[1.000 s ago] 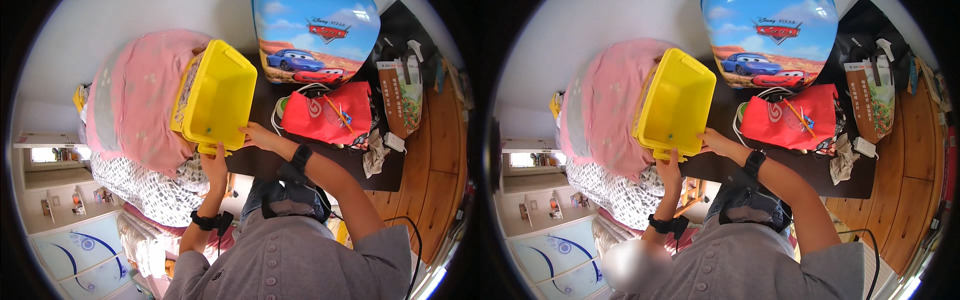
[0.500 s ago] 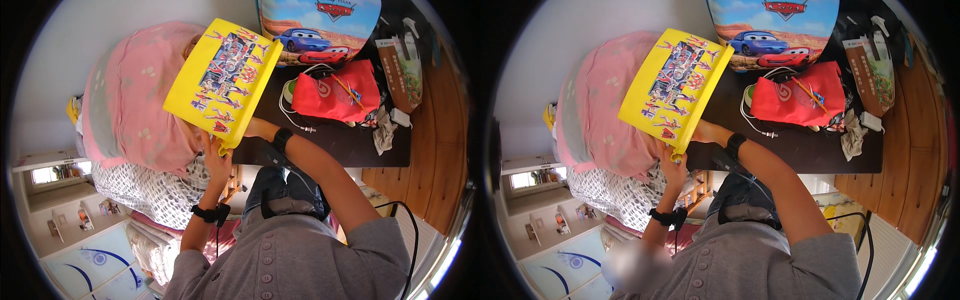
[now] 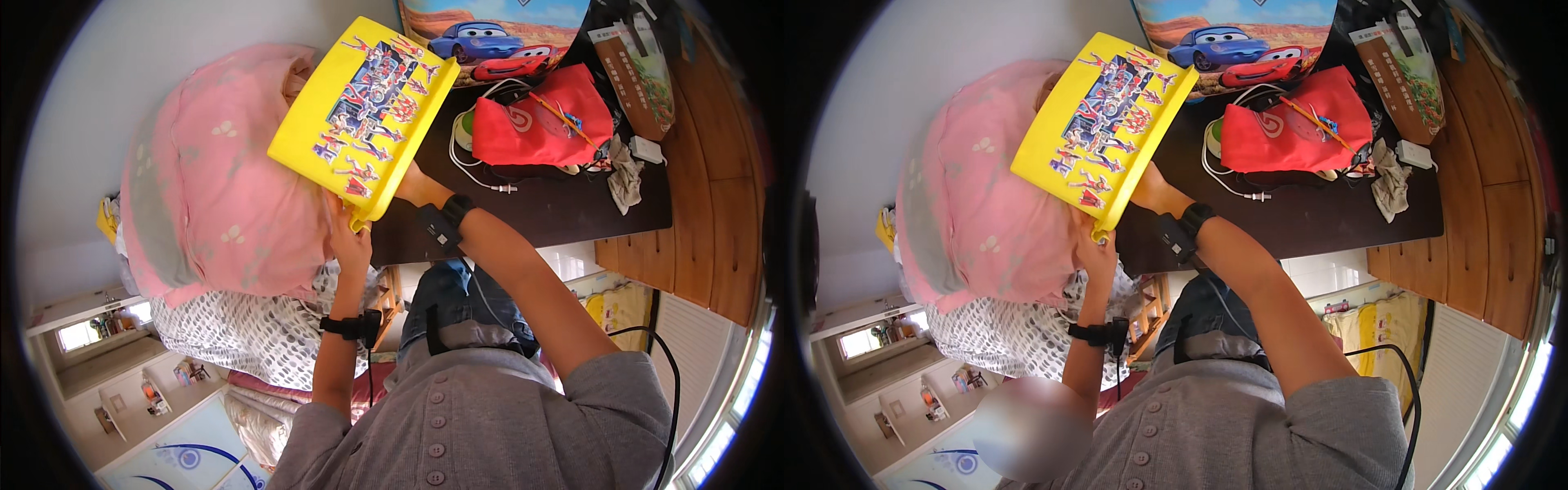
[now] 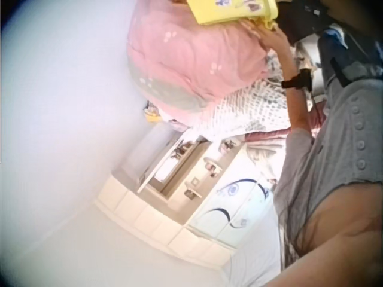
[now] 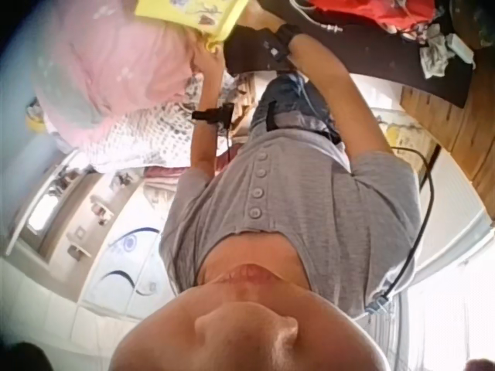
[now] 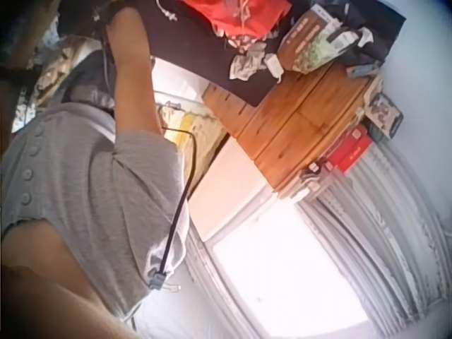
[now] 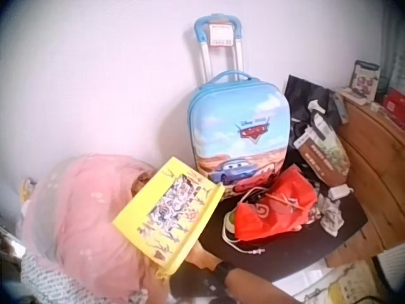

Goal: The person wipes a table surface with a cloth, then organizes various items including a yellow plastic bin, a red drawstring bag, a green device with a cable, and a small box. They place these items into the yellow bin and wipe the inside of the bin with the cloth.

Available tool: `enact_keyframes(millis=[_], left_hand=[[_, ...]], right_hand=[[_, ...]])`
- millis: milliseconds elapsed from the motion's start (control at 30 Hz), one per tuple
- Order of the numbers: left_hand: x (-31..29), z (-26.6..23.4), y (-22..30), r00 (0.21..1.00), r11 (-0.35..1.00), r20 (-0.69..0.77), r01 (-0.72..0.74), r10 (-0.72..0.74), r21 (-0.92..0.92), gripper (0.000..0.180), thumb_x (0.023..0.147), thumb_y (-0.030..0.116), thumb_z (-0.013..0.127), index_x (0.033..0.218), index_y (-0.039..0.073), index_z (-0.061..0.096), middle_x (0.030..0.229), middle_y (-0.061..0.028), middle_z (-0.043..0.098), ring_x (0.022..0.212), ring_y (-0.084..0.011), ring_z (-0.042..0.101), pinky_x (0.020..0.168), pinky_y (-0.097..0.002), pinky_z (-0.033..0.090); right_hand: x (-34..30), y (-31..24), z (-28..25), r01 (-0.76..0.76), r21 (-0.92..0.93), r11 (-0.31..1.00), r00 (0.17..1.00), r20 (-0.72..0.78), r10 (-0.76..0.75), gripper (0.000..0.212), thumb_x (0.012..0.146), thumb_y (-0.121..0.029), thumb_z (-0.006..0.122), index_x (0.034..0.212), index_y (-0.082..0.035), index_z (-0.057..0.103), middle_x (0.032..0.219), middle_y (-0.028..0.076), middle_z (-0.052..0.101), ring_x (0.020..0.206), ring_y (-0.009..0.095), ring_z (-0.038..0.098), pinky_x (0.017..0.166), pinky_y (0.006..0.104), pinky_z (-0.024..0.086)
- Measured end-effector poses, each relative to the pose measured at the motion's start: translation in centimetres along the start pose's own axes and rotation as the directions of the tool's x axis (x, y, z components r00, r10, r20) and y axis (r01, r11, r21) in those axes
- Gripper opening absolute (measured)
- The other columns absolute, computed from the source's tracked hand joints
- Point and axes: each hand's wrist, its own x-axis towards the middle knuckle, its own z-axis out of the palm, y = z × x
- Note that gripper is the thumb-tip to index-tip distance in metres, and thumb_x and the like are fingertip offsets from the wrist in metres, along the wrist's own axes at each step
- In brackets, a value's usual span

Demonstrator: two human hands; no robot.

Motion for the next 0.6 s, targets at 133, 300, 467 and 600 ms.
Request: enact_keyframes(millis=[133,300,467,600], left_hand=[[1.6,-0.1,0.7,0.998,0.988,-0.005,0.06,-0.062,-0.142,0.048,0.079,0.001,0.058,0.124,-0.005,0.042,0.135,-0.022,0.039,0.118,-0.0326,0.046,0.092,-0.0337,0.04],[2.3,-2.7,1.6,0.924,0.911,0.095,0.382,-0.371,-0.159,0.041,0.079,0.005,0.064,0.115,-0.004,0.047,0.102,-0.0107,0.059,0.08,-0.0129,0.057,0.069,-0.0228,0.045],[3.6,-5.2,6.8,0.753,0.349,0.254,0.54,-0.607,-0.766,0.037,0.086,0.006,0.056,0.119,0.002,0.041,0.11,-0.0075,0.053,0.096,-0.018,0.056,0.079,-0.0315,0.049],[3.4,-5.3,3.5,0.629,0.005,0.542,0.655,-0.557,-0.755,0.041,0.085,0.008,0.057,0.123,0.005,0.04,0.115,-0.0078,0.052,0.107,-0.0199,0.053,0.088,-0.0365,0.047]], right_hand=[[0.6,-1.5,-5.1,-0.146,-0.221,0.964,0.921,-0.387,0.051,0.03,0.091,-0.016,0.04,0.114,0.002,0.049,0.112,0.016,0.052,0.104,0.027,0.053,0.092,0.0384,0.045],[-4.8,-5.2,-4.9,-0.323,-0.728,0.604,0.774,-0.571,-0.274,0.03,0.085,0.001,0.043,0.114,0.009,0.048,0.104,0.018,0.054,0.092,0.027,0.06,0.079,0.0303,0.053],[-8.0,-8.3,-4.8,-0.434,-0.801,0.413,0.746,-0.576,-0.335,0.042,0.081,0.003,0.046,0.123,0.01,0.043,0.101,0.014,0.055,0.084,0.021,0.062,0.074,0.0259,0.053],[-8.5,-10.4,-5.8,-0.393,-0.807,0.44,0.796,-0.539,-0.277,0.048,0.081,0.004,0.046,0.128,0.008,0.039,0.106,0.015,0.053,0.091,0.021,0.06,0.081,0.0296,0.051]])
